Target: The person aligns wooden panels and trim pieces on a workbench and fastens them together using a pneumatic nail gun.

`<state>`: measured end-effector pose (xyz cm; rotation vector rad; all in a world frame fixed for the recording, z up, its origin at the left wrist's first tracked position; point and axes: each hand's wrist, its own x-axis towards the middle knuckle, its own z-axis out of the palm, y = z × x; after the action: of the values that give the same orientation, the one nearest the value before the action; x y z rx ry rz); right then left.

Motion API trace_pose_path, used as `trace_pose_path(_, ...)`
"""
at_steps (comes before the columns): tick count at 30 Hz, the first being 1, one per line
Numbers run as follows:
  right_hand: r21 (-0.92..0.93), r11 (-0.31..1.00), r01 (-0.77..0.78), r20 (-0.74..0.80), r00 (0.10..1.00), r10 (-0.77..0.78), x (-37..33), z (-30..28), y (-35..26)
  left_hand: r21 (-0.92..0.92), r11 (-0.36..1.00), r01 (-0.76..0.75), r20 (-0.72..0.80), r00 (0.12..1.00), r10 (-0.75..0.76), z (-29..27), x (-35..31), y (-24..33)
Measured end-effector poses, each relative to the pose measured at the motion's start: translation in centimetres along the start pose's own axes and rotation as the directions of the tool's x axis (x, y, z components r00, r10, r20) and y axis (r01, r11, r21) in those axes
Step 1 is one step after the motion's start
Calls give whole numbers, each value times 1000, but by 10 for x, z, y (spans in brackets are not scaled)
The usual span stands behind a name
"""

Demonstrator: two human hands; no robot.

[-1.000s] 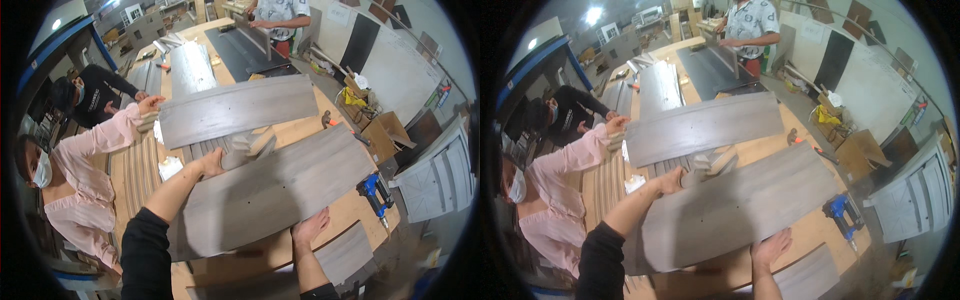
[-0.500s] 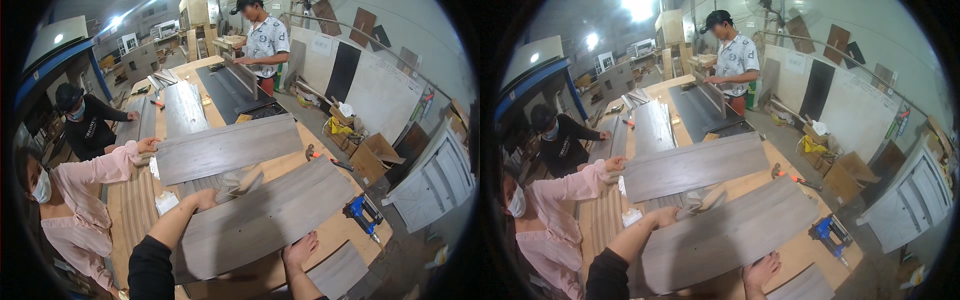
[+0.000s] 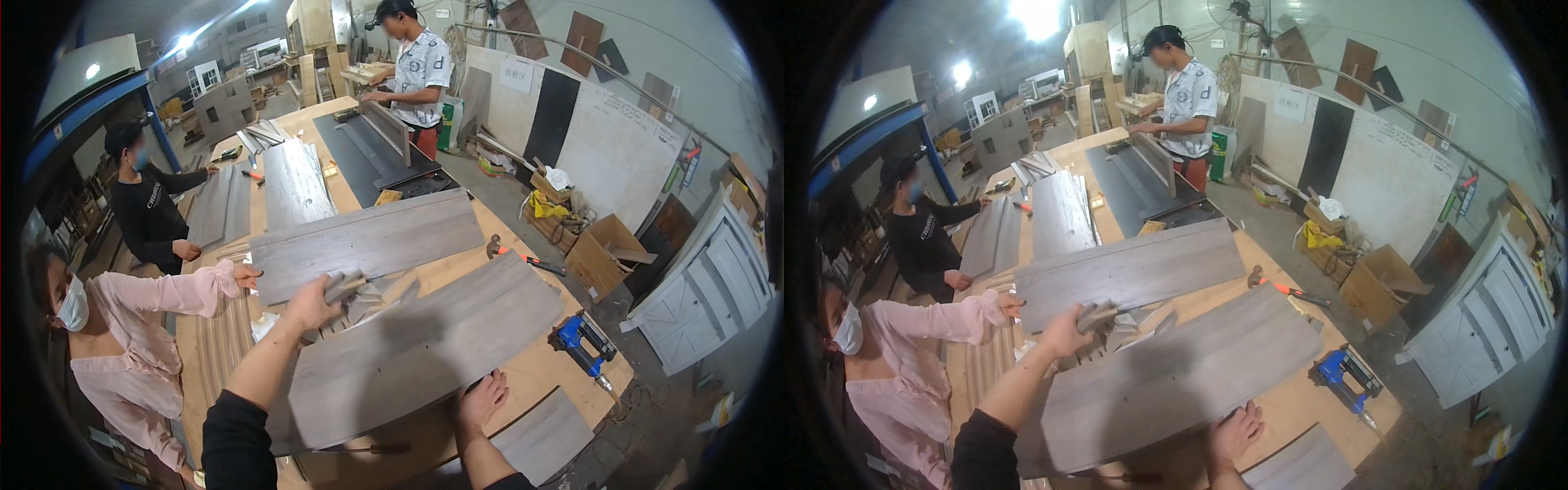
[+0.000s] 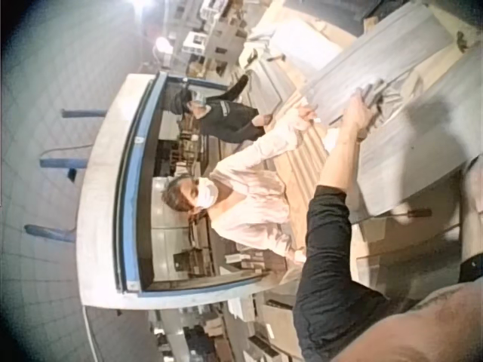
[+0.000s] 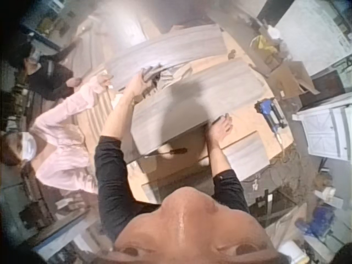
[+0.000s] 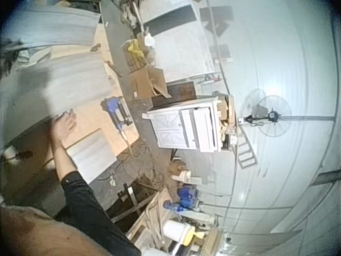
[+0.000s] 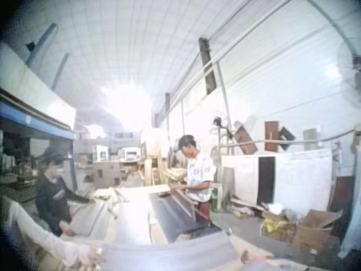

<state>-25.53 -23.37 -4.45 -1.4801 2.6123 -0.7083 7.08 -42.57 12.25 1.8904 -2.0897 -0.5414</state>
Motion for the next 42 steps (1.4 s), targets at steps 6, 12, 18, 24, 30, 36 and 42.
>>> trace_pose_path(6, 59, 998, -7, -26, 1000, 8, -1, -4, -8, -227, 963, -145, -475, 880, 20, -88, -114, 68)
trace_pose_path(12, -82, 996, 40, -106, 993, -49, 2, 2, -2, -739, 671, -70, -286, 933, -217, -87, -317, 70)
trace_pose_path(18, -64, 991, 118, -36, 992, -120, 5, 14, 7, -908, 163, 387, 155, 671, -725, 12, -541, 44)
trace_pose_path(24, -214, 936, 281, -106, 945, -308, 8, 15, 22, -756, 236, 610, 142, 505, -851, 70, -647, -12)
trace_pose_path(30, -199, 916, 348, -9, 934, -357, 23, 28, 32, -495, 466, 734, -251, 393, -885, 95, -651, -89)
trace_pose_path(36, -143, 862, 486, -49, 867, -497, 48, 48, 75, -422, 479, 770, -413, 307, -857, 105, -665, -83)
trace_pose_path(42, 259, 837, 483, 353, 759, -547, 43, -15, 44, -736, 347, 581, -338, 128, -932, 86, -676, -83)
